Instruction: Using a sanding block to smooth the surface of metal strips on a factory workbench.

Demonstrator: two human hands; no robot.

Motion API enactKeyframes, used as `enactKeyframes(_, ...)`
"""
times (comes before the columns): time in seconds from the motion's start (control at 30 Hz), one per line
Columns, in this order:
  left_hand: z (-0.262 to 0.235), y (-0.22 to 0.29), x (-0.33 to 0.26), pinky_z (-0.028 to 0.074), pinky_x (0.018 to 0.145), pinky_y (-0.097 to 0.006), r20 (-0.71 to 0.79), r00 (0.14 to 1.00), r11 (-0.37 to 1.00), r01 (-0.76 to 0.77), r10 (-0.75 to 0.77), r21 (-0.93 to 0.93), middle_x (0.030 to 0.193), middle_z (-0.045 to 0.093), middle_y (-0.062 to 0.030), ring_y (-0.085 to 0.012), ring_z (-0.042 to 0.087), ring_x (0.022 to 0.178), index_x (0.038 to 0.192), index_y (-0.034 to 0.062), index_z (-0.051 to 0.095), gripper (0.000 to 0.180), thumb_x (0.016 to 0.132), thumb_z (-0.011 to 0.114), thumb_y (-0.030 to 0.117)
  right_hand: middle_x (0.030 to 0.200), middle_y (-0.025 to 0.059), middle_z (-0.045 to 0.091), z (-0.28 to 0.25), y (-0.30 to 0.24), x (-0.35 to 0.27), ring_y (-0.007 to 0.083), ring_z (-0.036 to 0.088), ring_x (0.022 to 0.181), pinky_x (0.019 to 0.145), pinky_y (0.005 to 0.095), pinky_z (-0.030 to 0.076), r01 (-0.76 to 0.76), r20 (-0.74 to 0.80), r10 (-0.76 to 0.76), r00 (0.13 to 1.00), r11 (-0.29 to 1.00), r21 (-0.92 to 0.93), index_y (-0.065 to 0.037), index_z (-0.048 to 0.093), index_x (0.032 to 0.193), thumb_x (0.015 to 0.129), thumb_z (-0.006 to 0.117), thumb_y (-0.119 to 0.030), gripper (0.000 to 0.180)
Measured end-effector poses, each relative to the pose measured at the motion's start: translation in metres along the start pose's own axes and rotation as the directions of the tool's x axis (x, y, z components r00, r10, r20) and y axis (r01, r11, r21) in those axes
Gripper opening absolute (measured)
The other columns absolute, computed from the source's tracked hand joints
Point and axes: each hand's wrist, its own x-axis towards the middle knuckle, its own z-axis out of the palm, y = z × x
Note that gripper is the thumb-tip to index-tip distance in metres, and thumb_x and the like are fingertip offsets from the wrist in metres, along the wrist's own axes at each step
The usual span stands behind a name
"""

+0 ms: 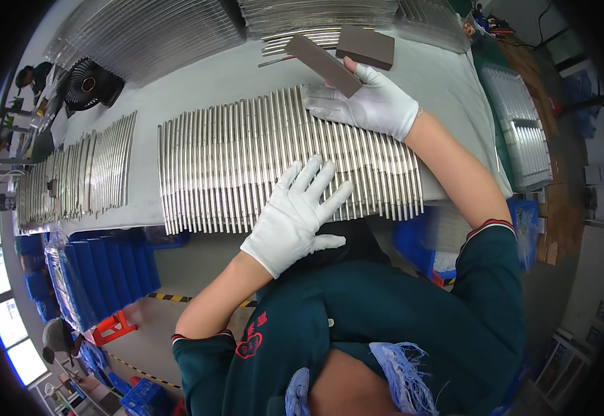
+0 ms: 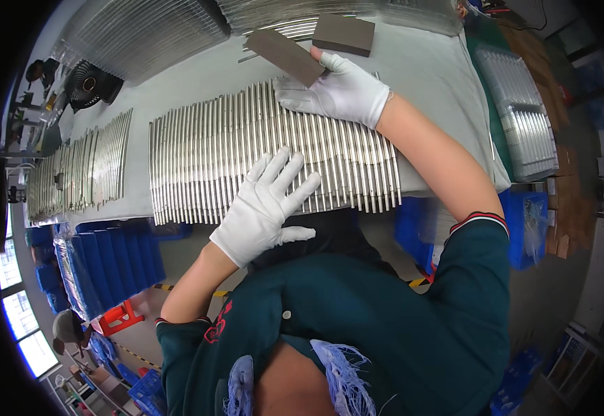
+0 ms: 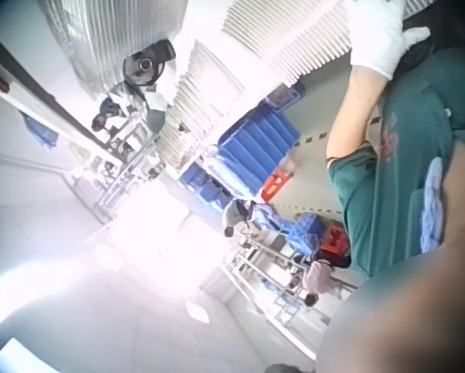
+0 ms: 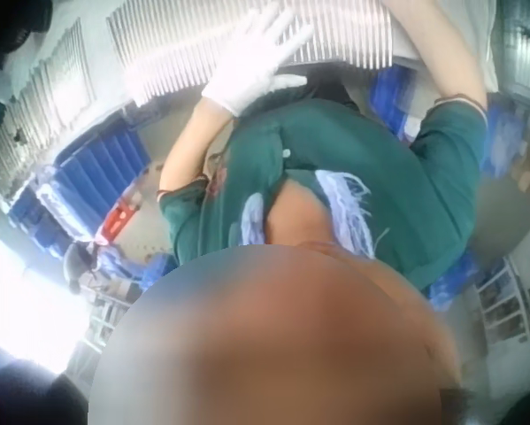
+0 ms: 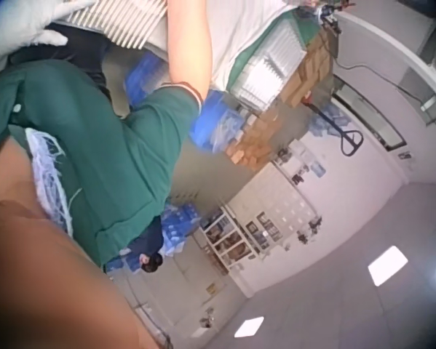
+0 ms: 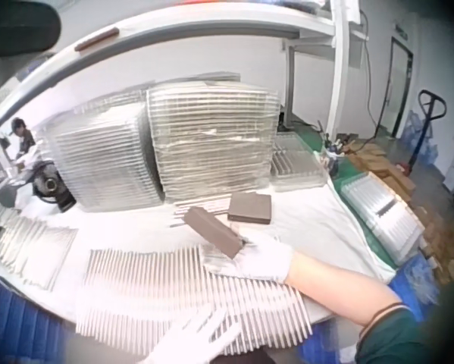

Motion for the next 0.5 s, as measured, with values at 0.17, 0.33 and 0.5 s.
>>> enactKeyframes(0.17, 0.015, -0.001, 0.007, 0.024, 0.117, -0.054, -0.009, 0.997, 0.997, -0.083, 0.083, -0.005, 0.150, 0.043, -0.0202, -0.0426, 0.035, 0.141, 0.146, 0.0168, 0.047, 0.086, 0.076, 0.070, 0.062, 0.142, 0.0334, 0.041, -0.004, -0.005, -0.018, 0.0485, 0.037, 0.138, 0.118, 0.0587, 0.031, -0.016, -0.004, 0.016, 1.000, 0.998, 0.063, 0.007, 0.053, 0.122, 0.094, 0.068, -0.031, 0.050)
enactKeyframes(0.33, 0.022, 0.005, 0.026, 0.023, 0.117, -0.056, -0.043, 0.980, 0.980, -0.198, 0.196, -0.033, 0.150, 0.043, -0.0183, -0.0417, 0.034, 0.142, 0.145, 0.0183, 0.048, 0.084, 0.078, 0.068, 0.064, 0.146, 0.0374, 0.035, 0.007, -0.008, -0.042, 0.0524, 0.034, 0.138, 0.119, 0.0598, 0.029, 0.053, -0.095, -0.045, 0.994, 0.995, 0.085, 0.007, 0.054, 0.112, 0.095, 0.068, -0.030, 0.044)
enactKeyframes(0.5, 0.035, 0.021, 0.052, 0.026, 0.117, -0.056, -0.115, 0.949, 0.952, -0.301, 0.293, -0.060, 0.148, 0.044, -0.0191, -0.0422, 0.035, 0.142, 0.142, 0.0162, 0.050, 0.082, 0.078, 0.069, 0.062, 0.149, 0.0386, 0.030, -0.010, -0.032, -0.080, 0.0530, 0.028, 0.141, 0.120, 0.0614, 0.024, 0.171, -0.122, -0.169, 0.978, 0.985, 0.013, 0.008, 0.052, 0.112, 0.098, 0.058, -0.028, 0.039)
